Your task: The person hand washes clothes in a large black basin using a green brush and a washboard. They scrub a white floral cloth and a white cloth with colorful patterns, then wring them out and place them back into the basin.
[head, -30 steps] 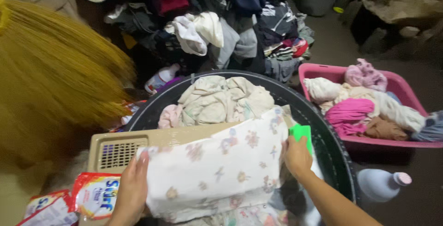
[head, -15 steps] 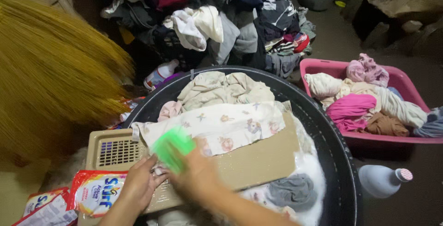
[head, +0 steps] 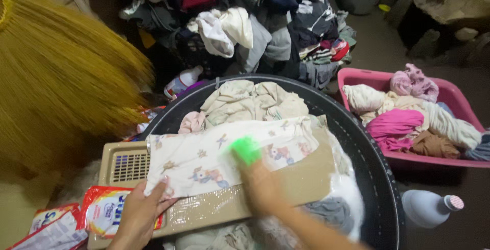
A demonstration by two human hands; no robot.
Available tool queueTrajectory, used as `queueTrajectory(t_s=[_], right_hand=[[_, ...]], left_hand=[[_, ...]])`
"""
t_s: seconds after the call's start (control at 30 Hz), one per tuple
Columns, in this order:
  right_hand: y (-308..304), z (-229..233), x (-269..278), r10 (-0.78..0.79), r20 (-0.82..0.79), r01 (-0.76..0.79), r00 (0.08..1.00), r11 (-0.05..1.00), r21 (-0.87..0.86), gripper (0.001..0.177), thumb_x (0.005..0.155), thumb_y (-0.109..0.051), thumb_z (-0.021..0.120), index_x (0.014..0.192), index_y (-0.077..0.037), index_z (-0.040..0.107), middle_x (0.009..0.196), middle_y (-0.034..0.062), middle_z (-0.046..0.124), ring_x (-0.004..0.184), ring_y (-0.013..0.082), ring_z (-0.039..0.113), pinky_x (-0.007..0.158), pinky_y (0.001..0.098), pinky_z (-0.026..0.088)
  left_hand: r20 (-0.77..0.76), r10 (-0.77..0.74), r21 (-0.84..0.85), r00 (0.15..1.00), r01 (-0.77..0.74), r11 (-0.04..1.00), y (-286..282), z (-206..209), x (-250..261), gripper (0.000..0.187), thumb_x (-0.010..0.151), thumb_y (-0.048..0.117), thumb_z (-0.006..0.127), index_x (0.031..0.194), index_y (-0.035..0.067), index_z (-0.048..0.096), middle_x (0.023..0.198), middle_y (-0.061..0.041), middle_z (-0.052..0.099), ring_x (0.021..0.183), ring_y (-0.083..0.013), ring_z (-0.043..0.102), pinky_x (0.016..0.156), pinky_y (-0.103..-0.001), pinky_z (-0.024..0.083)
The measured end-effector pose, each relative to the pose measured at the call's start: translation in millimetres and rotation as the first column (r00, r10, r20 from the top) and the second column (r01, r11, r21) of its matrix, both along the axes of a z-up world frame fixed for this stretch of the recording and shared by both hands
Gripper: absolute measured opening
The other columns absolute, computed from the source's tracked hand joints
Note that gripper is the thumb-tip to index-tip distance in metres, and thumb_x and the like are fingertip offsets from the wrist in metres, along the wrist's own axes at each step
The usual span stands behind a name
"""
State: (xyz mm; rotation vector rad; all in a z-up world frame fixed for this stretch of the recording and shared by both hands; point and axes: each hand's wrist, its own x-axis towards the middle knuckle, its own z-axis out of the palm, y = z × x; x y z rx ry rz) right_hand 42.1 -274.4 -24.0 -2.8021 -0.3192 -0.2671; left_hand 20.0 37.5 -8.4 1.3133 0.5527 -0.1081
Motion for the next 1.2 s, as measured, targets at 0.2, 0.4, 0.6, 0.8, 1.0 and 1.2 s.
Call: queueTrajectory(t_s=[0.2, 0.4, 0.6, 0.8, 1.0, 1.2], right_hand=[[-53.4, 9.9, 11.4, -0.174, -0.1, 0.176, 0.98, 0.984, 0.012, 0.065, 0.093, -0.006, 0.051, 0.155, -0.027, 0.047, 0.13, 0.0294, 0.056, 0.076, 0.0345, 0.066, 0.067, 0.0467, 0.054], [-128.1, 18.8, 30.6, -0.338, 0.2, 0.331, 0.92, 0.941, 0.068, 0.065, 0.078, -0.041, 0.078, 0.137, -0.019, 0.061, 0.126, 0.0371, 0.049, 0.105, 0.0512, 0.061, 0.081, 0.0528, 0.055], [-88.7, 7.9, 9.5, -0.357, -0.064, 0.362, 0.932, 0.901, 0.239, 0.047, 0.081, -0.03, 0.07, 0.127, -0.035, 0.073, 0.138, 0.02, 0.051, 0.109, 0.0387, 0.063, 0.091, 0.047, 0.054], [-193.9, 77.8, 35.8, -0.468, 0.514, 0.3, 0.719, 0.876, 0.379, 0.021, 0.093, -0.02, 0.082, 0.114, -0.017, 0.08, 0.12, 0.0165, 0.052, 0.115, 0.0356, 0.054, 0.098, 0.0455, 0.045], [-198.8, 221.1, 8.1, -0.582, 0.385, 0.324, 0.716, 0.766, 0.556, 0.012, 0.099, -0.026, 0.077, 0.102, -0.014, 0.077, 0.124, 0.0174, 0.049, 0.111, 0.0339, 0.055, 0.099, 0.0461, 0.05], [-198.0, 155.5, 51.0, -0.465, 0.385, 0.428, 0.798, 0.885, 0.182, 0.024, 0.088, -0.028, 0.083, 0.106, -0.013, 0.079, 0.118, 0.0248, 0.052, 0.106, 0.0439, 0.06, 0.084, 0.0527, 0.053]], left_hand=[[0.044, 0.112, 0.051, 0.993, -0.115, 0.992, 8.1, 48.1, -2.8, 0.056, 0.099, 0.002, 0.056, 0.148, 0.018, 0.035, 0.122, -0.026, 0.068, 0.092, -0.0297, 0.074, 0.079, -0.043, 0.063], [0.134, -0.163, 0.157, 0.977, 0.142, 0.977, -18.2, 144.4, 37.0, 0.039, 0.099, 0.013, 0.049, 0.132, -0.002, 0.062, 0.125, -0.014, 0.068, 0.091, -0.0224, 0.074, 0.078, -0.038, 0.065], [0.263, -0.347, -0.054, 0.9, 0.373, 0.926, -58.4, 243.8, 23.8, 0.043, 0.1, 0.018, 0.053, 0.132, -0.009, 0.062, 0.11, -0.023, 0.076, 0.094, -0.0246, 0.073, 0.086, -0.031, 0.058], [0.31, -0.508, 0.694, 0.804, 0.174, 0.698, -68.9, 305.9, -37.4, 0.049, 0.08, 0.015, 0.073, 0.127, 0.002, 0.066, 0.1, -0.008, 0.083, 0.087, -0.0124, 0.076, 0.076, -0.025, 0.059], [-0.161, -0.388, 0.829, 0.907, 0.338, 0.446, -49.4, 318.4, -64.3, 0.038, 0.096, 0.035, 0.065, 0.118, 0.009, 0.081, 0.098, -0.011, 0.077, 0.088, -0.0227, 0.073, 0.081, -0.035, 0.058], [0.266, -0.293, -0.187, 0.918, 0.347, 0.919, -49.5, 213.8, 9.1, 0.051, 0.098, 0.048, 0.049, 0.122, 0.007, 0.067, 0.114, -0.01, 0.077, 0.1, -0.0216, 0.071, 0.087, -0.04, 0.058]])
